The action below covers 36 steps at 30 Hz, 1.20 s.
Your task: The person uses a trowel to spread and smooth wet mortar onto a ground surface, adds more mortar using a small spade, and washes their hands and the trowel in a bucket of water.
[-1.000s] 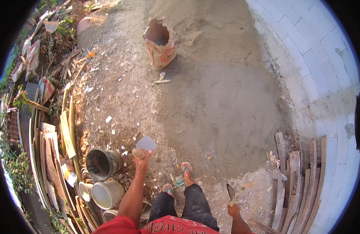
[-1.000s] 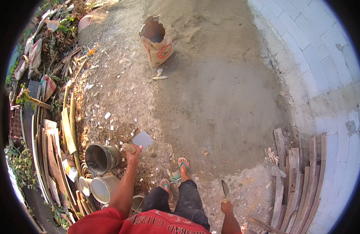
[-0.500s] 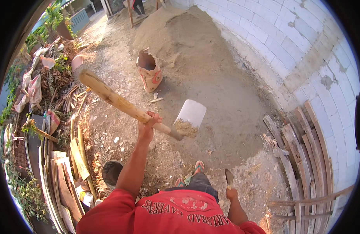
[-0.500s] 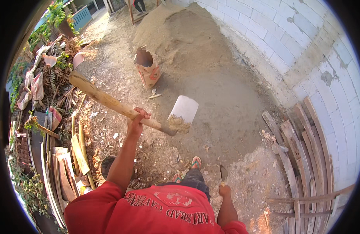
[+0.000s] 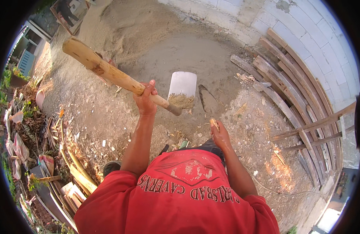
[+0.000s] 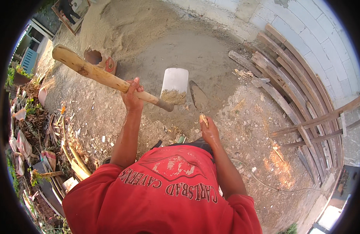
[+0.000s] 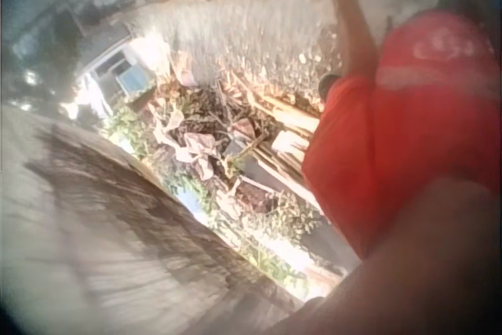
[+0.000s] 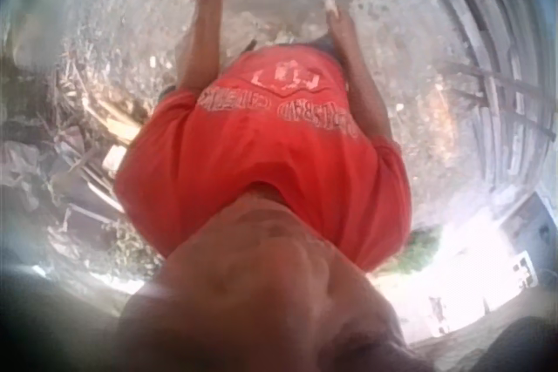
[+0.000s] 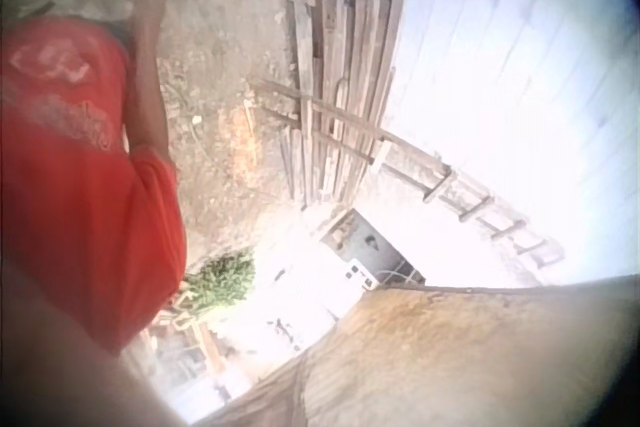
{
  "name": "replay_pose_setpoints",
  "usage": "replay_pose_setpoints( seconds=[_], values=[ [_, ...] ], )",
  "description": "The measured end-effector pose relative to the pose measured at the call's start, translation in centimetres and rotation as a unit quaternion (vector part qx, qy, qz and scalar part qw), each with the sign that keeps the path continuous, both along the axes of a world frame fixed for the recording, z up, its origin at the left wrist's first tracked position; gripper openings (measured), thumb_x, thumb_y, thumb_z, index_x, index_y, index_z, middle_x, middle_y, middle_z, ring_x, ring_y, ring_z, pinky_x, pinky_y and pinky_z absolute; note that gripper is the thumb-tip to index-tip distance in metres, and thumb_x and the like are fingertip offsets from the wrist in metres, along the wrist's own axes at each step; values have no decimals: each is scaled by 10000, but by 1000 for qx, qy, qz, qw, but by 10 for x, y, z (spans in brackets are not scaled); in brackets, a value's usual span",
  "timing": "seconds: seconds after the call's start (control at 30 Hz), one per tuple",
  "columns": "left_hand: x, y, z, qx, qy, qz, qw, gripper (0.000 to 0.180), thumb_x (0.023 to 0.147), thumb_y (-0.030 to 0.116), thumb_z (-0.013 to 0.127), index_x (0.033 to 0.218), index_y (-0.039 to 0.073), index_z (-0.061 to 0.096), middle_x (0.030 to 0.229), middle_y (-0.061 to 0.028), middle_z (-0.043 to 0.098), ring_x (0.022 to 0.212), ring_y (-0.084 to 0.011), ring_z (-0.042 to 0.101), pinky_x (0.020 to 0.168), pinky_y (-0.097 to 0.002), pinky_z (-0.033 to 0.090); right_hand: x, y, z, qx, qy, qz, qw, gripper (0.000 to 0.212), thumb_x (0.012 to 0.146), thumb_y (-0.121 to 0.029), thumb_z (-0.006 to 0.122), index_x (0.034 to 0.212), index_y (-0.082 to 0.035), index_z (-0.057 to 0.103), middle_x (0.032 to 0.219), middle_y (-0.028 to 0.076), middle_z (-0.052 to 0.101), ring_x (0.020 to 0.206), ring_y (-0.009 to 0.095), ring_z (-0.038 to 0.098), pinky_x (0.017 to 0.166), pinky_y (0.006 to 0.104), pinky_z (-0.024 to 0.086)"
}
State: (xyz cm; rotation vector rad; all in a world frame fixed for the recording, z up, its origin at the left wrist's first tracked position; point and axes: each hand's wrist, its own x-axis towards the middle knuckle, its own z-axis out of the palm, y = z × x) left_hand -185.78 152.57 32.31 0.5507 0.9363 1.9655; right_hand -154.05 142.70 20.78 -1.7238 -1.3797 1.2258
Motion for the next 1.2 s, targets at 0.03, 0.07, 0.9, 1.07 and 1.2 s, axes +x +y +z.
replay_pose_setpoints(
  seconds=[0.03, 0.07, 0.9, 1.07, 1.2],
  values=[
    [18, 8, 1, 6, 6, 0, 1000, 253, 793, 40, 786, 795, 87, 537, 674, -25, 536, 573, -130, 525, 564, -282, 454, 6, 15, 4, -41, 21, -16, 999, 370, 995, -348, 563, 1192, -36, 584, 747, 82, 624, 641, 162, 600, 587, 330, 466],
    [43, 17, 5, 9, 4, -10, 1000, 253, 793, 40, 786, 795, 87, 537, 674, -25, 536, 573, -130, 525, 564, -282, 454, 24, 31, 2, -38, 19, -27, 999, 370, 995, -348, 563, 1192, -36, 584, 747, 82, 624, 641, 162, 600, 587, 330, 466],
    [592, 320, 56, -3, 23, -223, 975, 268, 767, 159, 824, 789, 62, 575, 708, -27, 554, 621, -128, 520, 599, -297, 421, 431, 248, 9, 2, -149, -234, 961, 469, 960, -372, 505, 1257, -15, 571, 1041, 310, 657, 1040, 475, 614, 903, 511, 480],
    [633, 363, 73, 16, 43, -275, 960, 252, 762, 139, 812, 789, 64, 574, 720, -31, 562, 616, -133, 521, 594, -297, 423, 449, 281, 5, 21, -212, -289, 933, 461, 953, -387, 518, 1277, -64, 573, 1048, 285, 671, 1034, 465, 622, 892, 513, 486],
    [652, 395, 79, 9, -2, -286, 958, 254, 765, 93, 779, 743, 97, 525, 669, -28, 495, 586, -145, 480, 591, -322, 428, 440, 307, 23, -35, -221, -286, 932, 472, 953, -385, 523, 1334, -106, 538, 1081, 256, 674, 1017, 456, 631, 866, 520, 501]
  ],
)
